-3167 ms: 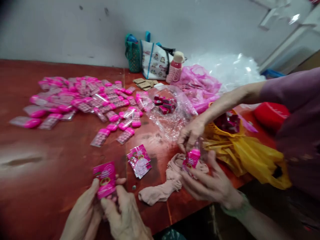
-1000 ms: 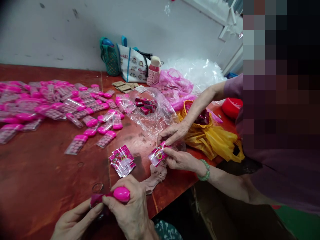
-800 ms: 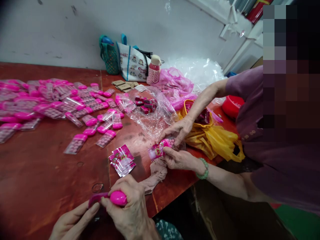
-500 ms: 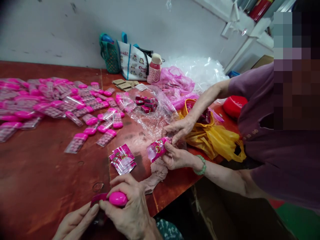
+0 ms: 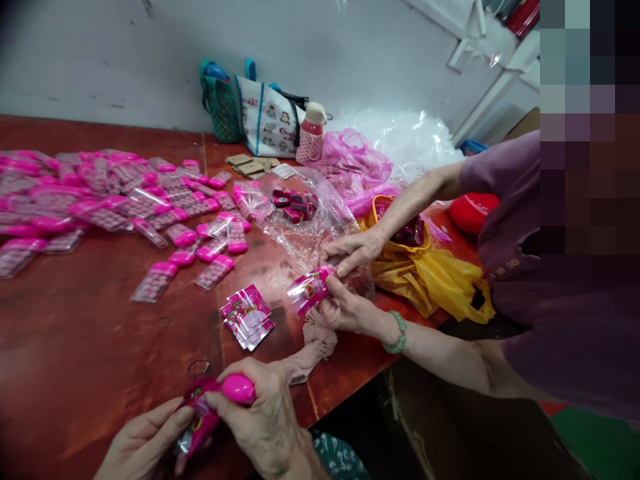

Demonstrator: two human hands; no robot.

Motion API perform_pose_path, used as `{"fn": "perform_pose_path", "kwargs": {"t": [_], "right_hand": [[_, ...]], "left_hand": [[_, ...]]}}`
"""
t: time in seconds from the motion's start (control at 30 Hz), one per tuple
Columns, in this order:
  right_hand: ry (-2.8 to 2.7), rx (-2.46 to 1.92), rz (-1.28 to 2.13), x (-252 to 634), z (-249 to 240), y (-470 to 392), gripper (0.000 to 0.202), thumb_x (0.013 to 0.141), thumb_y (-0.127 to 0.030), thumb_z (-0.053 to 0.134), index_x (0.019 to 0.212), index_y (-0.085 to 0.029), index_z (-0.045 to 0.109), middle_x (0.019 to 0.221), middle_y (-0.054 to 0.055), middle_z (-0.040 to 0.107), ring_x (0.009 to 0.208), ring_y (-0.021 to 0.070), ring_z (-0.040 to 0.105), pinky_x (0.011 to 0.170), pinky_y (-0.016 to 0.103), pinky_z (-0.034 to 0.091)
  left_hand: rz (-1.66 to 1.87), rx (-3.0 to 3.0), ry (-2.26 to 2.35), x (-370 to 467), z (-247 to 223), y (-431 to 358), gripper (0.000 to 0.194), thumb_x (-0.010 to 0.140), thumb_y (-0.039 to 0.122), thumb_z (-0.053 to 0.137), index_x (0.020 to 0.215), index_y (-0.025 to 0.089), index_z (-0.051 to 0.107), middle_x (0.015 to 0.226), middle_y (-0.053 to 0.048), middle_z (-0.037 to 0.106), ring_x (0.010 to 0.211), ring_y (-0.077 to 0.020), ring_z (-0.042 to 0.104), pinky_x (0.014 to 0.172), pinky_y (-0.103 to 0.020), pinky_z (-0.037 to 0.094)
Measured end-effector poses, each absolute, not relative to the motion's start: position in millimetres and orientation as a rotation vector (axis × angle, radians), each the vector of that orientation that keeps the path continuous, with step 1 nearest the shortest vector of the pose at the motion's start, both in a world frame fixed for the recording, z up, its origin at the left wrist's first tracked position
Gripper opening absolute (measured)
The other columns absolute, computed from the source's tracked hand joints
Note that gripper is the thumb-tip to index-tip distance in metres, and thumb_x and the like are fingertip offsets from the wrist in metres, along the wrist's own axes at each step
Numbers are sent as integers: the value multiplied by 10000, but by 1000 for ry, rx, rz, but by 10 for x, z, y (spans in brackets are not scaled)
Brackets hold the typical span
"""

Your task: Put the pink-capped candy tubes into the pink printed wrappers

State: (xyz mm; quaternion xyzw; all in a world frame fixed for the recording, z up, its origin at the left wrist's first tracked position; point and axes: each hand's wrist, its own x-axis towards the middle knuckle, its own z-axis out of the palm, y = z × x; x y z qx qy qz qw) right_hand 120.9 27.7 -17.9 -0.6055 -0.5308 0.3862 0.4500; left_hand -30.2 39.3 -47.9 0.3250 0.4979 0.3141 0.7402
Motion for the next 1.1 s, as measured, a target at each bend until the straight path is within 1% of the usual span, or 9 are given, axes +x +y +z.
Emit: {"fn": "perform_pose_path", "kwargs": {"t": [0.1,0.17,0.3,0.4,0.53,0.7,0.77,0.87,1.1], "right_hand": [[-1123,-1556,998,1208,-198,278,116,722,-274,662,771,-174,630,632,-31,578,566,92,502,546,180,402],[-1009,-1565,1045,1213,-222,291,157,715,-296,669,805,-176,622,636,-35,560,559,90,483,533,182,404],[-847,-1559,1122,1214,-262,321,215,706,-315,671,844,-162,611,662,-24,556,552,88,474,513,185,414],[-839,-1558,1132,1202,-278,325,213,704,-313,670,834,-153,615,650,-20,558,551,91,476,514,188,422],[-903,-1539,1119,1190,-302,320,163,728,-295,648,811,-160,612,670,-14,567,589,101,499,546,196,435],[-1023,-1559,1036,1198,-296,328,100,753,-257,619,793,-166,607,682,-13,579,599,105,513,564,199,431],[-1085,-1559,1008,1196,-275,331,80,754,-241,617,766,-164,602,665,-17,578,582,100,508,556,196,419],[-1129,-1555,977,1182,-250,330,88,758,-231,608,712,-159,586,617,-25,558,548,95,489,533,193,400],[-1146,-1598,893,1153,-256,366,112,761,-208,591,663,-155,584,589,-21,550,544,104,482,539,200,391]], "left_hand": [[826,599,1095,-308,-447,381,236,587,371,737,687,162,695,512,-7,598,434,-92,459,444,-188,364],[887,542,1082,-309,-407,375,288,553,347,764,779,178,709,566,-12,633,461,-101,505,475,-192,392],[901,507,1044,-319,-365,366,296,565,269,763,843,182,711,671,-33,674,523,-120,566,537,-207,437],[872,529,1047,-325,-366,368,195,627,220,719,818,176,714,673,-33,678,514,-105,570,549,-197,439],[905,548,1075,-310,-379,377,99,651,208,692,735,159,709,631,-22,664,460,-89,544,492,-185,423],[973,665,1174,-253,-437,378,89,648,206,686,718,153,693,593,-9,650,475,-98,537,490,-188,425],[1005,718,1222,-213,-455,377,72,650,222,683,653,151,669,536,9,613,471,-90,509,476,-175,411],[1036,775,1302,-144,-446,377,132,664,259,660,590,156,626,499,27,567,444,-85,459,431,-174,390],[1082,829,1530,-103,-416,352,109,657,267,633,722,183,659,409,37,544,369,-92,440,368,-167,337]]}}
